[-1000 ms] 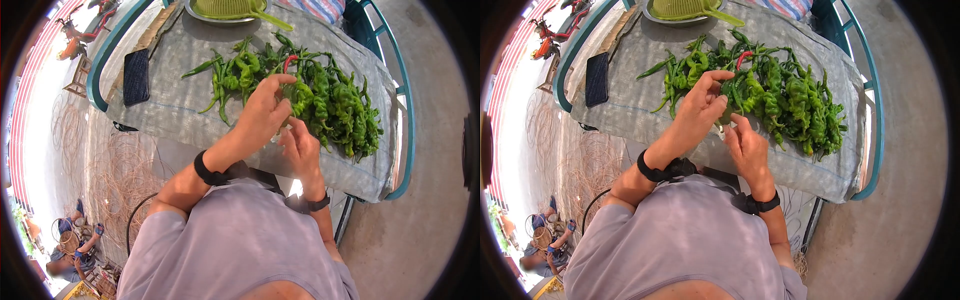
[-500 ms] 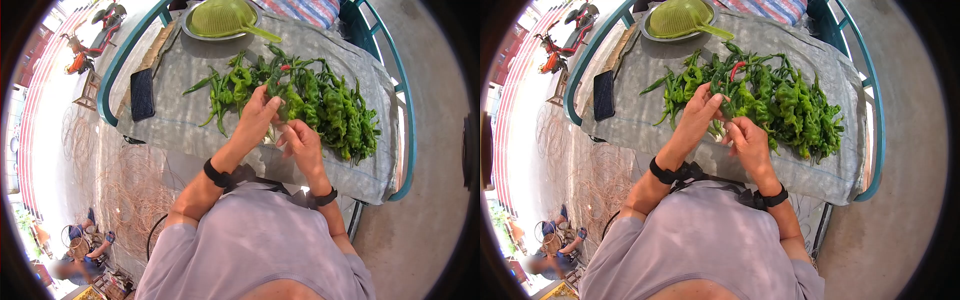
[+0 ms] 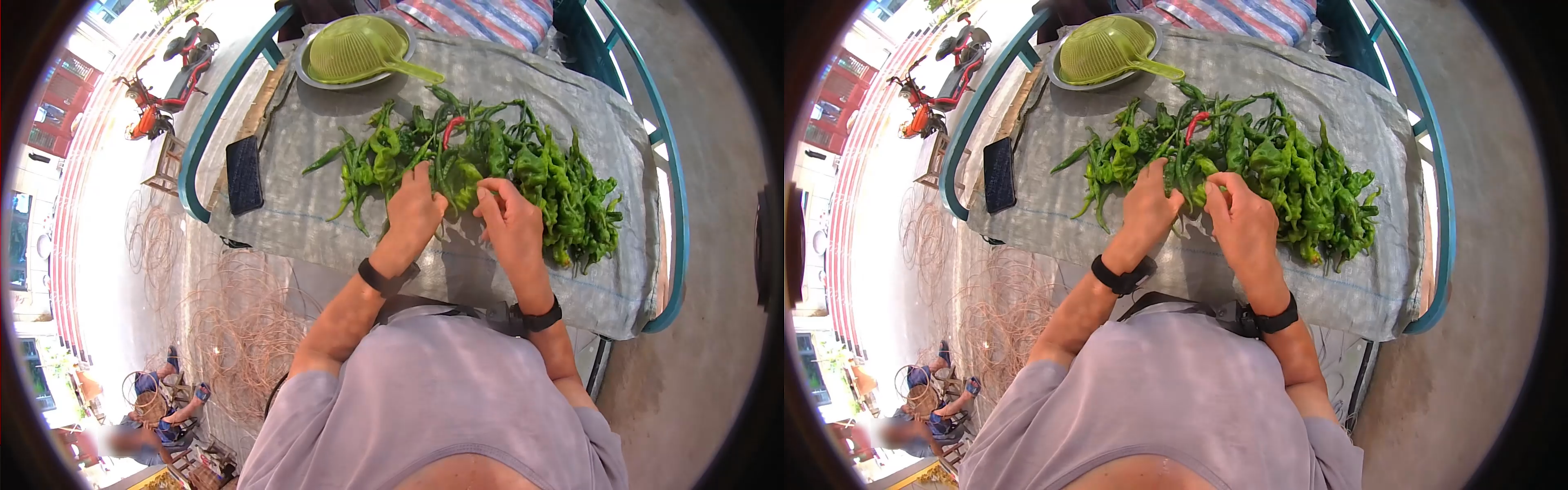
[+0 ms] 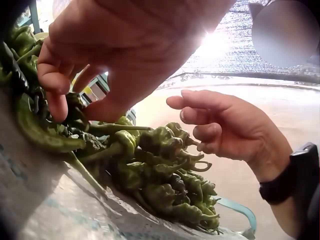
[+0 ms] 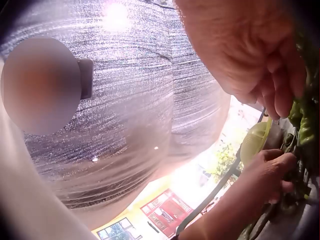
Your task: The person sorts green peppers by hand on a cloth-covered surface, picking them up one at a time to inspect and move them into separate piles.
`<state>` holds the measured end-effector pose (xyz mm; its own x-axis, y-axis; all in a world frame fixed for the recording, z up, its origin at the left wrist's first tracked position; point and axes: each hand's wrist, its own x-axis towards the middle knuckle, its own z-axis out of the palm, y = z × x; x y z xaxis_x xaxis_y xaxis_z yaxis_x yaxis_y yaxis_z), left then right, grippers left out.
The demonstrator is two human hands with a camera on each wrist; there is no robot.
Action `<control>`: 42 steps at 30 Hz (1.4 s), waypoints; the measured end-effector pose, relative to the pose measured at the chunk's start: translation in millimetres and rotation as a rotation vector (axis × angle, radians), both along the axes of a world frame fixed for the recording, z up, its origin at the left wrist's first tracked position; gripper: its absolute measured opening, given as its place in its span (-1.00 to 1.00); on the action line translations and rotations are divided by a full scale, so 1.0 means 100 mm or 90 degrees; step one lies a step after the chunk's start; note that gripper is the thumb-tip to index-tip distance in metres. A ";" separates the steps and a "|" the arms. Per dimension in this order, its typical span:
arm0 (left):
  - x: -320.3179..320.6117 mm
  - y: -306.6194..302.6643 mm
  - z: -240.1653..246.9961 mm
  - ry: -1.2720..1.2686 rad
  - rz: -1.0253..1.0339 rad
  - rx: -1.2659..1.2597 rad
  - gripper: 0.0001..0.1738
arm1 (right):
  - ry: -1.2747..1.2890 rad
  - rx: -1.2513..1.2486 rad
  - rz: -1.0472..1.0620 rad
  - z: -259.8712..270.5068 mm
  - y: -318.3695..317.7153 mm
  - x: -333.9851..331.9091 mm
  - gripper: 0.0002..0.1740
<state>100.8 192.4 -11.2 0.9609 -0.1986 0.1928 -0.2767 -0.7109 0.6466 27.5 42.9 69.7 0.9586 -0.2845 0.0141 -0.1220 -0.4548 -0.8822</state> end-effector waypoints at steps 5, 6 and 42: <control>-0.08 0.14 0.08 0.020 0.084 -0.119 -0.30 | 0.002 0.018 0.086 0.02 0.02 -0.08 -0.79; -0.14 0.15 0.23 0.117 0.091 -0.230 -0.30 | 0.004 0.013 0.092 -0.03 0.03 -0.09 -0.77; 0.50 0.78 0.02 -0.088 0.029 -0.081 -0.55 | -0.144 0.049 -0.262 -0.05 0.44 0.11 -0.66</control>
